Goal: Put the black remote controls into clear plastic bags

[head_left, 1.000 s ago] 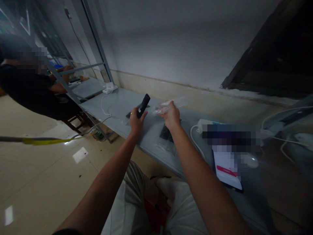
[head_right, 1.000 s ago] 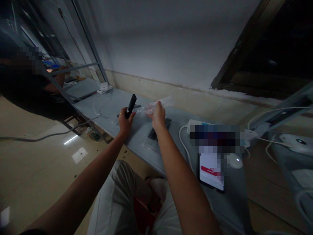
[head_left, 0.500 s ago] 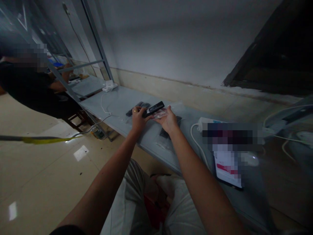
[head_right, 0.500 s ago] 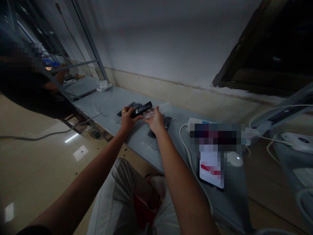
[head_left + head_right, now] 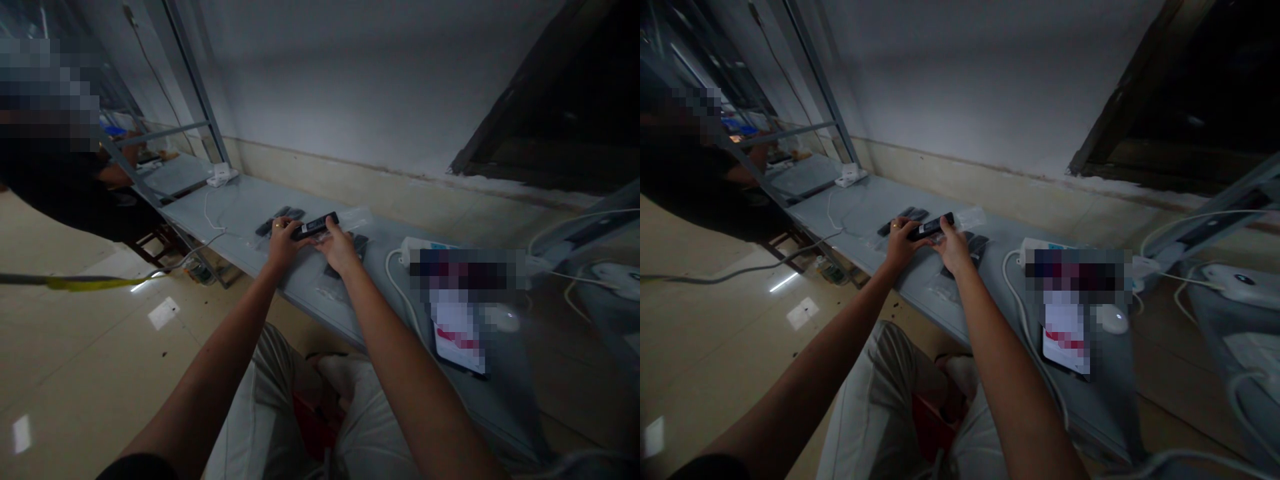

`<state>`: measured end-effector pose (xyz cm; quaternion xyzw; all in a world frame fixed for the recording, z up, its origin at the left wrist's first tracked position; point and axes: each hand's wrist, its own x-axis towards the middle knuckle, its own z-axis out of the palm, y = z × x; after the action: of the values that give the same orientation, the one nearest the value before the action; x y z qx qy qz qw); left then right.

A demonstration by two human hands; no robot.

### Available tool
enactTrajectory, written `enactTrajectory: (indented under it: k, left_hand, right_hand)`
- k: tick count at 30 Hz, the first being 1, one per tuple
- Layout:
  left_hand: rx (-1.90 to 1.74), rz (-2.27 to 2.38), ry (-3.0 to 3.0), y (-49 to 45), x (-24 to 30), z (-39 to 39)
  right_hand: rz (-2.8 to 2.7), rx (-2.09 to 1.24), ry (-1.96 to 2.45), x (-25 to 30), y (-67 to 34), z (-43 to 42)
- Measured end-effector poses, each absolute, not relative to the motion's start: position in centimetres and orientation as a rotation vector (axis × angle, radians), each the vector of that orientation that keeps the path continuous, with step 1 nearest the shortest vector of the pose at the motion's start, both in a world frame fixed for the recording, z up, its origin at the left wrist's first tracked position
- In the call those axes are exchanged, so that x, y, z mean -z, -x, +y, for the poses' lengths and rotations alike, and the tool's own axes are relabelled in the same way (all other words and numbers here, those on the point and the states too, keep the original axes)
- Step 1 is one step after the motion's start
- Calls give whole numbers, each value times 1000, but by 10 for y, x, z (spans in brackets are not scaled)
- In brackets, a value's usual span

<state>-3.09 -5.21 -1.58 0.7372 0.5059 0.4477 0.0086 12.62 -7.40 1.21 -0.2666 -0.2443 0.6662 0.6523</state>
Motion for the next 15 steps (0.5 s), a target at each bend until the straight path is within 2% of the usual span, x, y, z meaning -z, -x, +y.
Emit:
enactTrajectory:
  k: [9, 15]
  left_hand:
    - [-1629, 1582, -2082, 29, 17, -50]
    - [-1601, 1699, -1862, 26, 12, -54]
  right_hand:
    - [-403, -1420, 611, -2, -124, -69]
    - [-376, -1409, 598, 0, -125, -69]
